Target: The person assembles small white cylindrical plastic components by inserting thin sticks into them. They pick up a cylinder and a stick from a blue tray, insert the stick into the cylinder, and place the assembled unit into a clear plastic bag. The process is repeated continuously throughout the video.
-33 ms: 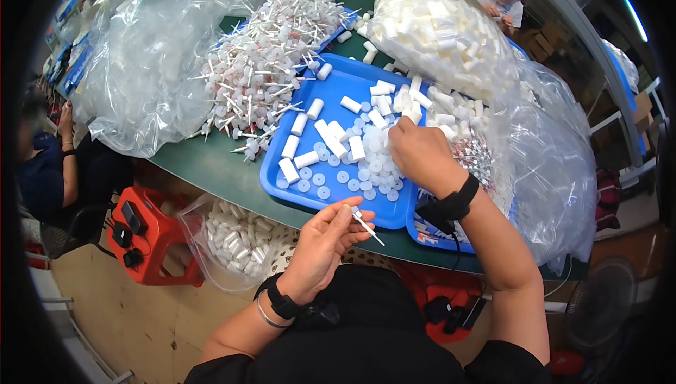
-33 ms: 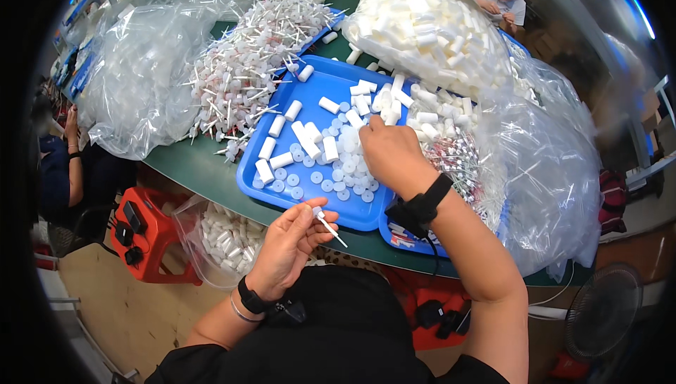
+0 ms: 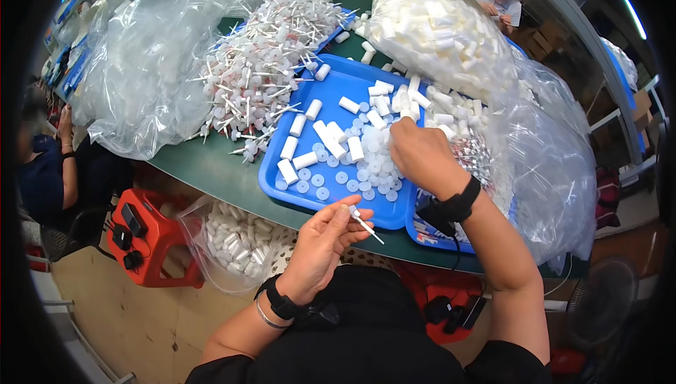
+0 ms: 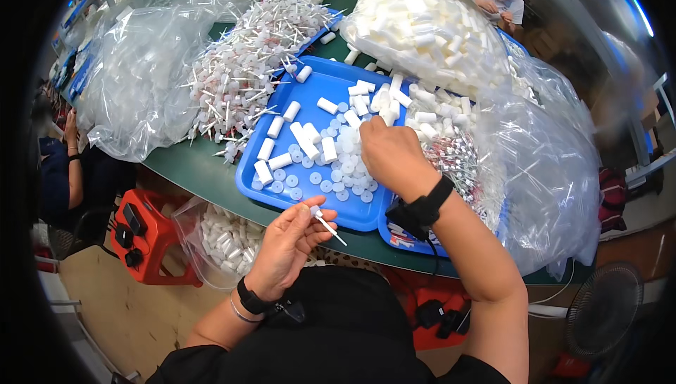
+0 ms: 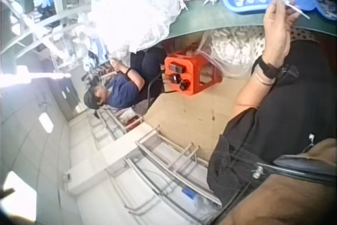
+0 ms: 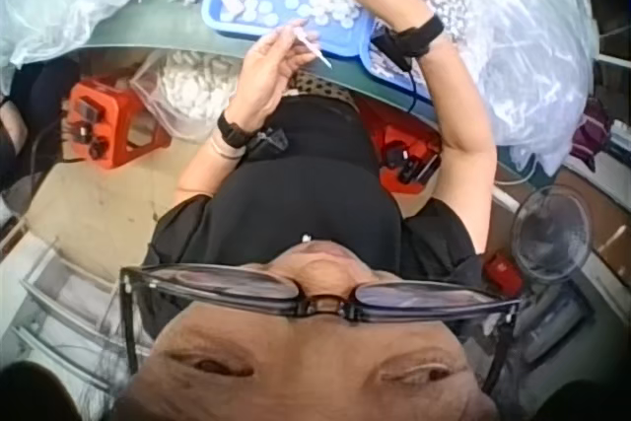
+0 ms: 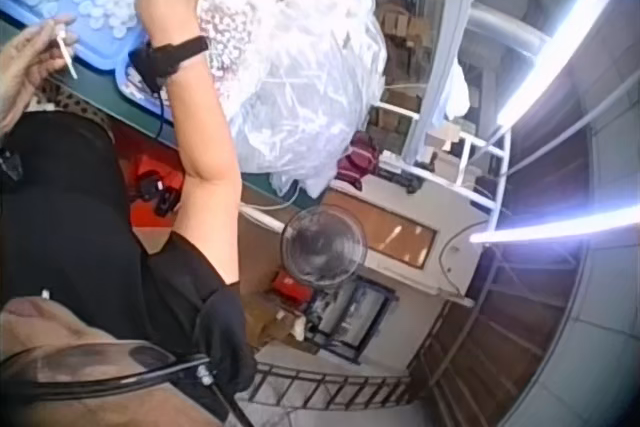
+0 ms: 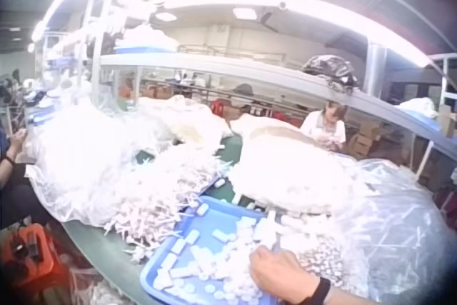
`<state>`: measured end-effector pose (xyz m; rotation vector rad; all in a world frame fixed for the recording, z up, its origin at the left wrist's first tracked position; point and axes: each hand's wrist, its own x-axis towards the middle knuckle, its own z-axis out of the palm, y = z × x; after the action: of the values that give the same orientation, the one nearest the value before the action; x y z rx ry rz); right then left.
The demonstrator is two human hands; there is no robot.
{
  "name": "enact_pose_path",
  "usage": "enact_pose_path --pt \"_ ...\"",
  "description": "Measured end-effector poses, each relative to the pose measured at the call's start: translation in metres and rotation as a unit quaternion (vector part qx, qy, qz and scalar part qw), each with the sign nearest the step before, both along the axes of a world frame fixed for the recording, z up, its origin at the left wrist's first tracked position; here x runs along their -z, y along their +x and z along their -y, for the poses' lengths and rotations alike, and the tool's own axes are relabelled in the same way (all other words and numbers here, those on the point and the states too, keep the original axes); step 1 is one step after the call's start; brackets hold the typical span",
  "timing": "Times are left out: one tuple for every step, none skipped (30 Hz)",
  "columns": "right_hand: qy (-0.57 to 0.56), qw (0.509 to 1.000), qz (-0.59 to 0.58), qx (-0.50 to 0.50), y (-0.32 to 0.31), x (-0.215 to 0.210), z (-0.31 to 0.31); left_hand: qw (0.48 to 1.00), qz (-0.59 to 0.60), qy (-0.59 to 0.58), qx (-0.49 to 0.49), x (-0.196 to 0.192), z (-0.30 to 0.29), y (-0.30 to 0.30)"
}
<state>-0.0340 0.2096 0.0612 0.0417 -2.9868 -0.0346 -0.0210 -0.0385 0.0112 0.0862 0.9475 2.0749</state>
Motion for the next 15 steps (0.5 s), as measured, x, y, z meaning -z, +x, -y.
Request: enact_pose_path --pt "-0.028 1.0 0.006 0.009 0.006 -0.01 0.006 1.0 -0.006 0.008 -0.003 -0.001 0.001 -0.001" --pt "-0.094 0.996 0.007 0.008 0.014 -0.017 0.012 1.0 -0.011 0.017 -0.007 -0.002 0.002 -0.002" --pt "-0.159 0.987 0.008 0.008 0.024 -0.024 0.017 0.999 -0.02 0.031 -0.01 -0.005 0.0 -0.003" --pt "-0.224 0.974 0.009 0.009 0.035 -0.03 0.023 0.999 -0.028 0.045 -0.012 -0.009 -0.002 -0.005" --pt "-0.271 0.962 0.006 -0.012 0.047 -0.032 0.029 0.998 -0.036 0.055 -0.017 -0.011 -0.002 -0.006" --pt "-0.318 0.948 0.003 -0.033 0.06 -0.034 0.035 0.997 -0.06 0.053 -0.011 -0.013 -0.005 -0.005" --pt "-0.363 0.93 -0.001 -0.056 0.071 -0.036 0.041 0.995 -0.085 0.051 -0.006 -0.016 -0.008 -0.003" --pt "-0.386 0.922 0.031 -0.028 0.078 -0.038 0.044 0.993 -0.111 0.048 -0.004 -0.017 -0.01 -0.001" --pt "-0.407 0.911 0.063 0.0 0.085 -0.039 0.047 0.993 -0.109 0.048 0.011 -0.013 -0.009 0.002" --pt "-0.428 0.898 0.093 0.032 0.091 -0.04 0.048 0.993 -0.111 0.045 0.02 -0.009 -0.009 0.003" --pt "-0.449 0.886 0.105 0.053 0.096 -0.039 0.049 0.992 -0.113 0.041 0.03 -0.005 -0.009 0.005" --pt "-0.533 0.832 0.13 0.086 0.1 -0.035 0.049 0.992 -0.114 0.038 0.039 -0.002 -0.008 0.007" --pt "-0.61 0.769 0.152 0.119 0.105 -0.03 0.048 0.994 -0.103 0.028 0.03 -0.003 -0.008 0.011" --pt "-0.68 0.696 0.174 0.151 0.108 -0.027 0.047 0.992 -0.124 0.014 0.035 -0.003 -0.007 0.011" --pt "-0.677 0.7 0.173 0.146 0.11 -0.027 0.047 0.989 -0.144 -0.001 0.04 -0.003 -0.005 0.01"
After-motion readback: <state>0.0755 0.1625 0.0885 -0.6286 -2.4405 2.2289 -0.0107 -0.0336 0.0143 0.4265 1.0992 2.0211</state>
